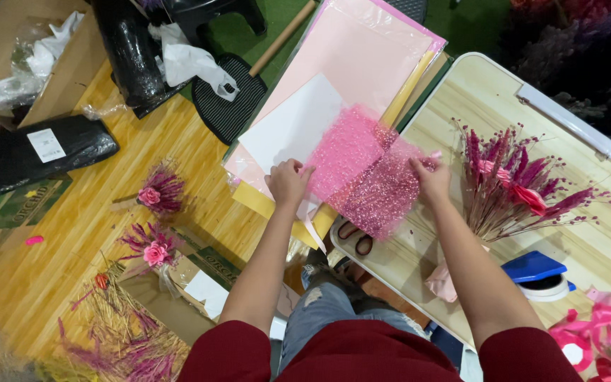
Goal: The person wraps a dried flower bouquet using paper and decorative mesh. They secure the base with tape and apply layers of pink sparkle mesh around the flowers, fastening it with a stapler.
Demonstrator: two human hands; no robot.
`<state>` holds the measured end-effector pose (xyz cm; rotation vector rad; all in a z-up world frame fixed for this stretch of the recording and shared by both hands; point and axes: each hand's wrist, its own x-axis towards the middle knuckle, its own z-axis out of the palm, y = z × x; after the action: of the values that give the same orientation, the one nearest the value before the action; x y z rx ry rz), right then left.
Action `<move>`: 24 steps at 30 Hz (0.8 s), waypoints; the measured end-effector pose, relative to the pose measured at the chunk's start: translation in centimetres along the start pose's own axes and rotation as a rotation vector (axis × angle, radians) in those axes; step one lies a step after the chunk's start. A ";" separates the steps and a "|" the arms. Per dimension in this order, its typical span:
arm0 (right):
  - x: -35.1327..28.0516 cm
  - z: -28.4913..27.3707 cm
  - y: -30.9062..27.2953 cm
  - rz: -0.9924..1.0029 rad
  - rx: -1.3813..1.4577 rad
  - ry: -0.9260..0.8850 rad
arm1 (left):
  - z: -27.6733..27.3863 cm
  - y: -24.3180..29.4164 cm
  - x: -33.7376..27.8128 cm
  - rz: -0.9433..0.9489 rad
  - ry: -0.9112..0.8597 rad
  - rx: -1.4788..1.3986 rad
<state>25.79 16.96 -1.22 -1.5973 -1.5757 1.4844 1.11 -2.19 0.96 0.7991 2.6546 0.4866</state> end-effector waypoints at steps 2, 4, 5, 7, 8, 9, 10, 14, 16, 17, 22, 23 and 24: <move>-0.6 -0.3 0.2 0.055 0.032 0.052 | -0.1 -0.3 -0.2 -0.074 -0.118 -0.079; -0.8 -0.4 0.0 0.059 0.025 0.049 | -0.4 -0.5 -0.3 -0.034 -0.123 -0.118; -0.9 -0.5 -0.1 0.063 0.020 0.052 | -0.5 -0.6 -0.2 0.012 -0.130 -0.157; -0.2 -1.0 0.0 0.058 -0.018 0.060 | -1.6 -1.1 -0.1 0.058 -0.105 -0.306; 0.2 -1.2 0.2 0.054 -0.056 0.065 | -2.1 -1.3 -0.1 0.100 -0.078 -0.455; 0.4 -1.3 0.3 0.057 -0.055 0.073 | -2.6 -1.6 -0.1 0.106 -0.083 -0.455; 0.7 -1.4 0.4 0.038 -0.070 0.067 | -3.0 -1.9 -0.1 0.068 -0.114 -0.406; 1.0 -1.4 1.2 0.041 -0.187 0.037 | -3.8 -2.7 -0.2 0.017 -0.301 -0.292; 0.7 -1.3 1.5 0.051 -0.209 0.032 | -3.5 -2.3 -0.1 -0.067 -0.343 -0.344; 0.6 -1.2 1.6 0.059 -0.236 0.021 | -3.3 -2.1 0.0 -0.159 -0.382 -0.397; -1.6 -1.0 1.7 0.109 -0.141 0.029 | -2.2 -1.8 2.0 -0.218 -0.218 -0.430; -1.8 -1.0 1.8 0.127 -0.046 0.051 | -2.3 -1.6 2.5 -0.162 -0.116 -0.327; -2.5 -1.2 2.1 0.127 -0.043 0.060 | -2.5 -1.2 3.3 -0.153 -0.120 -0.327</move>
<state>28.27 14.57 -1.73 -1.7782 -1.5074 1.4616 -3.01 -1.80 2.03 0.5064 2.4145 0.7794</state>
